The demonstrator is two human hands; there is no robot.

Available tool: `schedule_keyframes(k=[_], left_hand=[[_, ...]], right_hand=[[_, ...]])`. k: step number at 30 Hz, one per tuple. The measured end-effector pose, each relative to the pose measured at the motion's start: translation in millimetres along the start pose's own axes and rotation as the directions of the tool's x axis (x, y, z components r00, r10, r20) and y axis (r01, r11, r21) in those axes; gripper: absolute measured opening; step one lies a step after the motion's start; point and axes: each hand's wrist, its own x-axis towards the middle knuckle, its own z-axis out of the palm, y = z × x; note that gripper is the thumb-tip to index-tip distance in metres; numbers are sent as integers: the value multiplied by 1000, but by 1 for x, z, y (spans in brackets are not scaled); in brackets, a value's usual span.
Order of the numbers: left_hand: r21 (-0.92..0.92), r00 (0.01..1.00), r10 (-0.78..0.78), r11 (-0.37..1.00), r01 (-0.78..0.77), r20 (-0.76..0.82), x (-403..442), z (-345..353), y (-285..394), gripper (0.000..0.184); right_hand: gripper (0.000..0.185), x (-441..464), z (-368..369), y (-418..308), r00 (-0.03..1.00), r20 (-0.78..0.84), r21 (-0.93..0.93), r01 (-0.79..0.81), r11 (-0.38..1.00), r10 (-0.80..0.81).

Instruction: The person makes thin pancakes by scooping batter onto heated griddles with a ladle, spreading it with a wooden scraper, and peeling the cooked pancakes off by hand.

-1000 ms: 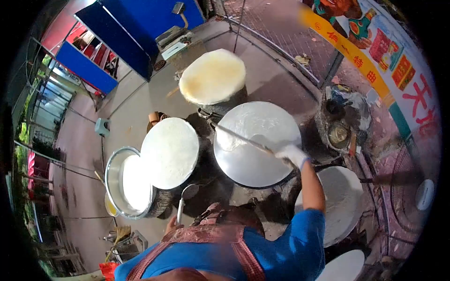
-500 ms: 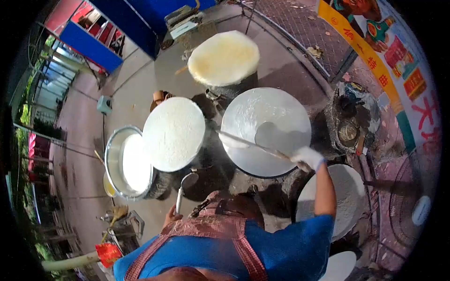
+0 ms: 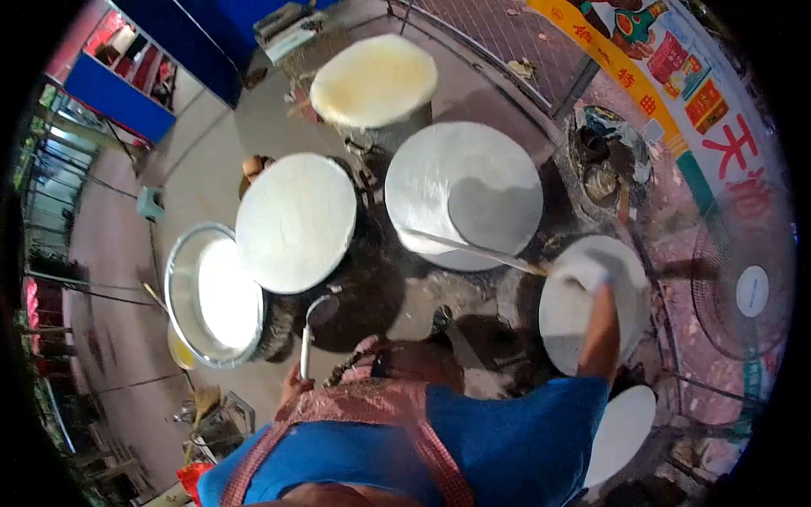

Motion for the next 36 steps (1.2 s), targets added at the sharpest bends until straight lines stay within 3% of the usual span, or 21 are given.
schedule_keyframes(k=[2, 4, 6, 7, 8, 10, 13, 15, 16, 20, 21, 22, 26, 28, 29, 30, 32, 33, 34, 35, 36], left_hand=[[101, 994, -100, 989, 105, -51, 4, -12, 4, 56], [33, 981, -67, 998, 62, 179, 15, -46, -1, 58], [386, 978, -185, 913, 134, 96, 15, -58, 14, 62], [16, 944, -252, 967, 254, 213, 7, -61, 31, 65], [56, 957, -227, 974, 220, 183, 12, -68, 23, 64], [44, 947, -242, 970, 238, 210, 8, -76, 31, 61], [69, 914, -202, 979, 190, 353, -13, -85, 54, 63], [-7, 895, -177, 980, 197, 410, -23, -97, 59, 66], [-62, 873, -109, 986, 157, 475, -24, -106, 55, 67], [-207, 789, -298, 860, 466, 537, -36, -119, 61, 64], [-279, 794, -271, 834, 476, 543, -25, -129, 41, 51], [-397, 713, -311, 660, 638, 628, -12, -138, 26, 33], [-511, 755, -271, 598, 618, 597, -14, -131, 26, 23], [-464, 799, -149, 746, 478, 583, -27, -121, 37, 28], [-457, 774, -112, 751, 476, 623, -26, -121, 37, 32], [-475, 739, -98, 708, 523, 667, -27, -115, 40, 28], [-494, 780, -130, 708, 505, 612, -25, -111, 34, 21], [-486, 743, -205, 641, 594, 637, -24, -106, 31, 11], [-475, 699, -263, 573, 668, 665, -18, -101, 33, 12], [-390, 591, -266, 540, 746, 761, 1, -102, 25, 29], [-375, 636, -258, 627, 683, 727, 12, -101, 19, 30]], right_hand=[[19, -65, 36, 41, 989, -120, 140, -66, 988, 83], [22, -112, 105, 74, 955, -280, 330, 5, 944, 93], [26, -108, 212, 86, 880, -475, 496, 244, 833, 25], [28, -79, 265, 80, 807, -590, 506, 394, 767, -25], [30, -40, 306, 70, 692, -718, 428, 523, 737, -73], [29, 72, 374, 47, 226, -947, -99, 472, 876, -229], [38, 90, 404, -12, 346, -898, -304, -41, 952, -272], [36, 61, 406, -22, 403, -912, -150, -141, 979, -82], [34, 53, 401, 0, 305, -928, -265, -128, 956, -217], [28, 41, 395, 32, 180, -977, -122, -10, 992, -118], [30, 23, 408, -23, 239, -970, 81, 127, 989, 48], [33, 72, 402, -7, 269, -963, 75, 260, 963, 2], [40, 83, 402, -39, 425, -901, -137, -87, 987, -88], [36, 22, 390, -35, 442, -896, 28, -22, 999, 35], [32, 52, 361, 26, 336, -923, -200, -9, 980, -186], [32, 58, 340, 50, 317, -930, -213, -50, 976, -186], [31, 19, 349, -23, 257, -964, -27, 134, 991, -61], [31, 56, 344, -13, 163, -976, -93, 271, 958, -141], [33, 82, 344, -19, 307, -948, 29, 342, 939, -82], [35, 80, 352, -34, 356, -916, -133, 160, 978, -183], [37, 65, 364, -50, 425, -866, -296, -13, 955, -263]])
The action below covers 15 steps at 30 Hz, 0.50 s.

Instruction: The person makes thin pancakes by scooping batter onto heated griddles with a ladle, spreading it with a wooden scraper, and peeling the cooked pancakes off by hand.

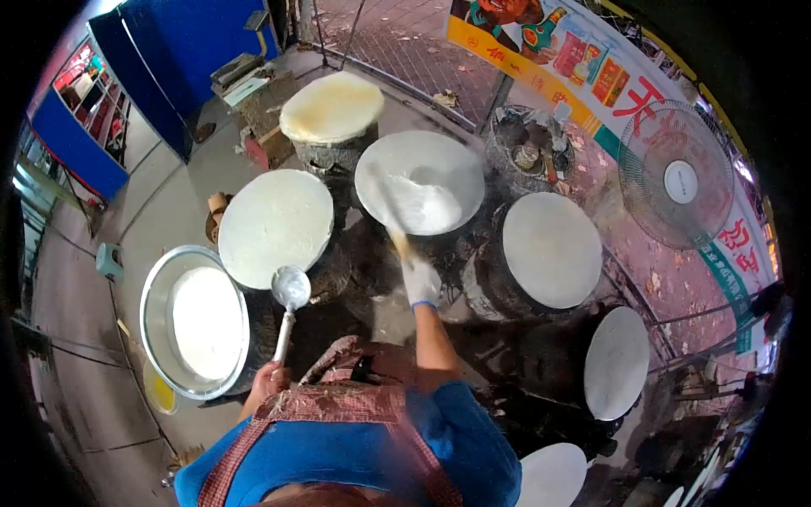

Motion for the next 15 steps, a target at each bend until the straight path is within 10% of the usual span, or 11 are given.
schedule_keyframes(k=[4, 8, 12, 15], left_hand=[[-93, 981, 59, 995, -43, 183, -2, 20, -1, 25], [-106, 994, 50, 993, -60, -96, 1, 60, -1, 28], [-154, 962, 38, 985, -83, -270, 28, 32, 7, 19], [78, 978, 91, 994, -77, -186, 29, 37, 14, 26]], right_hand=[[40, -1, -39, 69, 941, 84, 80, -335, 939, 328], [33, 40, -35, 61, 939, -213, 334, -190, 923, 270], [32, -11, -43, 14, 992, 34, -64, -116, 991, 119], [33, 32, -19, 127, 976, -78, 164, -187, 969, 202]])
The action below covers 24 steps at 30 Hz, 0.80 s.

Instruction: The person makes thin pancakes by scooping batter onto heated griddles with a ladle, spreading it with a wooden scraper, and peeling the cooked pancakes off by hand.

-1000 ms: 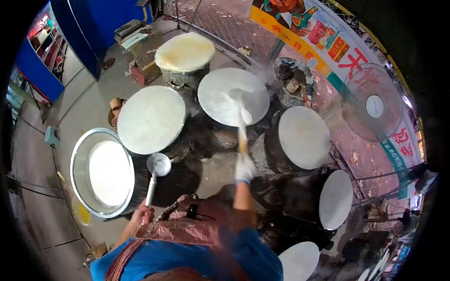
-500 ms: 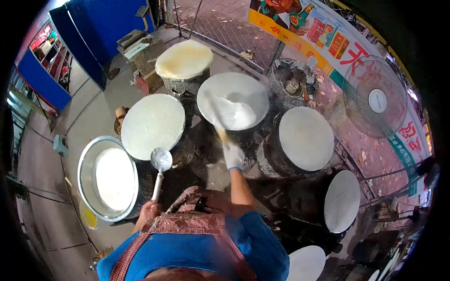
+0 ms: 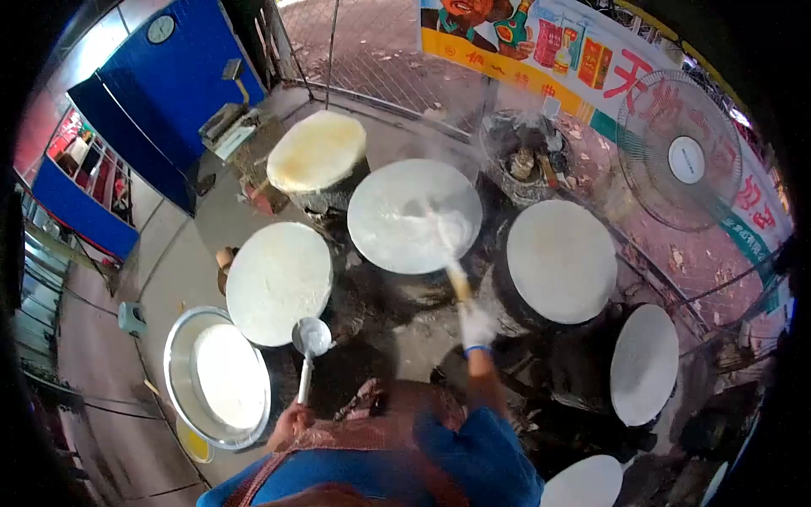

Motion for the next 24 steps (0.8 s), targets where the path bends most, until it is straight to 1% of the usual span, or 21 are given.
schedule_keyframes(k=[1, 2, 3, 4, 5, 6, 8, 9, 10, 12, 13, 14, 15, 16, 17, 19, 20, 21, 22, 23, 24], left_hand=[[107, 993, 3, 994, -16, 118, -5, 1, -2, 28], [24, 1000, -16, 1000, 15, 26, -8, 21, -4, 23], [-42, 995, -95, 994, 97, 43, 2, 19, 0, 22], [-120, 982, -175, 976, 182, 65, 18, 8, 1, 22], [-198, 965, -247, 945, 261, 91, 26, 5, -1, 22], [-75, 983, -180, 981, 177, -38, 24, 36, -2, 11], [184, 998, 30, 983, -19, -55, 24, 52, -15, 9], [305, 990, 139, 945, -120, -39, 24, 60, -21, 8], [261, 994, 94, 962, -78, -49, 21, 74, -22, 9], [-86, 997, -75, 993, 76, 18, 31, 55, -25, 19], [-251, 990, -137, 957, 144, 46, 34, 51, -29, 22], [-207, 995, -102, 973, 103, 17, 37, 55, -34, 23], [-163, 998, -66, 985, 63, -13, 39, 61, -39, 24], [-107, 998, -22, 994, 17, -52, 32, 63, -38, 25], [291, 983, 182, 942, -170, -14, 28, 56, -39, 35], [270, 973, 229, 936, -228, 27, 25, 56, -42, 47], [106, 971, 234, 968, -229, -39, 22, 67, -44, 53], [287, 957, 287, 921, -263, -44, 23, 68, -42, 31], [68, 983, 141, 989, -134, -116, 26, 66, -33, 17], [5, 991, 23, 1000, -22, -132, 29, 59, -25, 13], [-60, 985, -96, 994, 88, -146, 31, 52, -18, 26]], right_hand=[[33, 18, -18, -5, 996, 14, 7, -90, 996, 90], [33, 35, -20, -19, 997, -61, 163, -47, 986, 57], [32, 52, -24, -35, 989, -139, 300, 2, 954, 42], [32, 43, -40, -77, 990, -64, 202, -109, 973, 124], [32, 28, -30, -73, 999, -28, 17, -22, 1000, 23], [33, 12, -20, -69, 997, 9, -161, 80, 984, -80], [35, -30, -9, -28, 988, 23, -201, 155, 967, -154], [36, -33, -10, -4, 990, -57, 26, 129, 991, -127], [36, 3, -8, 17, 955, -203, 37, 226, 974, -214], [37, 60, -26, -7, 967, -243, 261, 137, 955, -72], [39, 108, -24, -16, 979, -194, 204, 99, 974, -59], [41, 156, -19, -27, 967, -212, 130, 169, 977, -139], [39, 199, -17, -39, 995, -82, 145, 77, 986, -65], [37, 192, -42, -64, 998, -32, 272, 55, 961, -48], [36, 178, -67, -88, 999, 7, 397, 30, 917, -36], [32, 154, -37, -62, 997, -30, 685, -32, 728, 72], [30, 141, -11, -44, 988, 5, 789, -98, 606, 153], [35, 122, 18, -39, 986, 57, 776, -141, 615, 154], [38, 105, 49, -49, 998, -37, 817, -3, 576, 58], [35, 95, 56, -51, 980, -43, 565, 183, 804, -193], [34, 87, 49, -52, 985, -16, 479, 159, 864, -172]])
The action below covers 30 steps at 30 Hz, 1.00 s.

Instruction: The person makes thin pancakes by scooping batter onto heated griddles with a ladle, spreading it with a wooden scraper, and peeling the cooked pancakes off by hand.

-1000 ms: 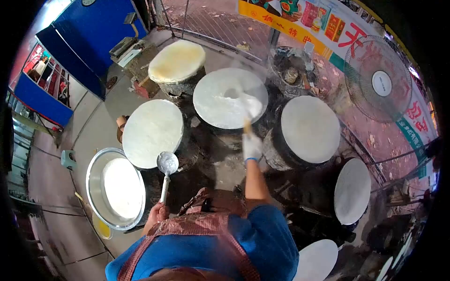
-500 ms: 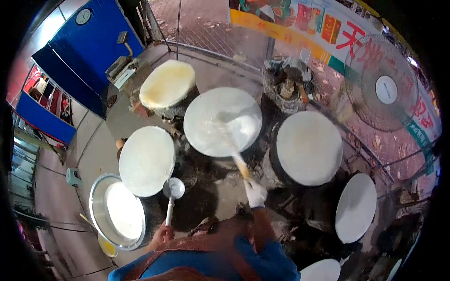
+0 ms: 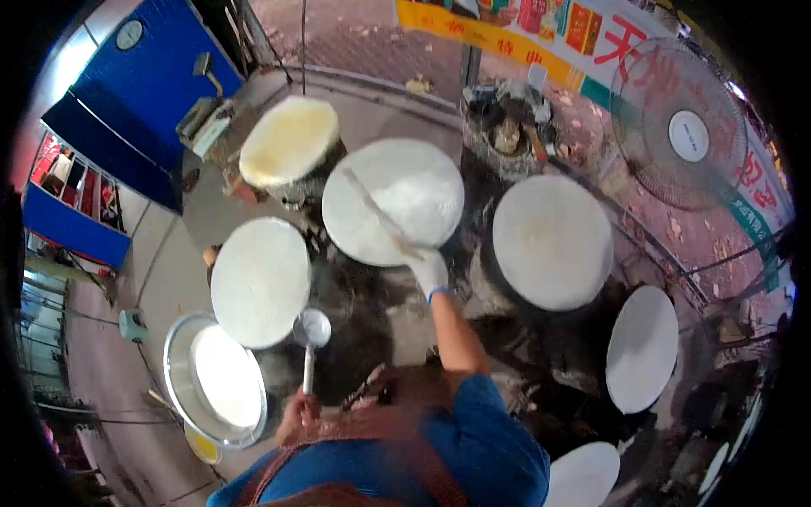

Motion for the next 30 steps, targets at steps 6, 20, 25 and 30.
schedule_keyframes(k=[6, 20, 25, 30], left_hand=[[53, 988, 104, 992, -110, 117, -23, -23, 28, 17], [248, 991, 104, 965, -81, -82, 31, 69, 91, 27], [340, 943, 263, 884, -320, 204, 79, 158, 119, 29], [284, 939, 268, 903, -323, 217, 129, 266, 116, 22]], right_hand=[[34, -34, -47, -22, 751, 85, 623, -552, 554, 654], [29, 38, -61, -15, 989, 45, -745, 128, 655, -142], [30, 19, -107, -17, 996, -54, -748, -84, 659, 66], [32, -25, -109, -27, 995, 87, -806, 100, 583, -50]])
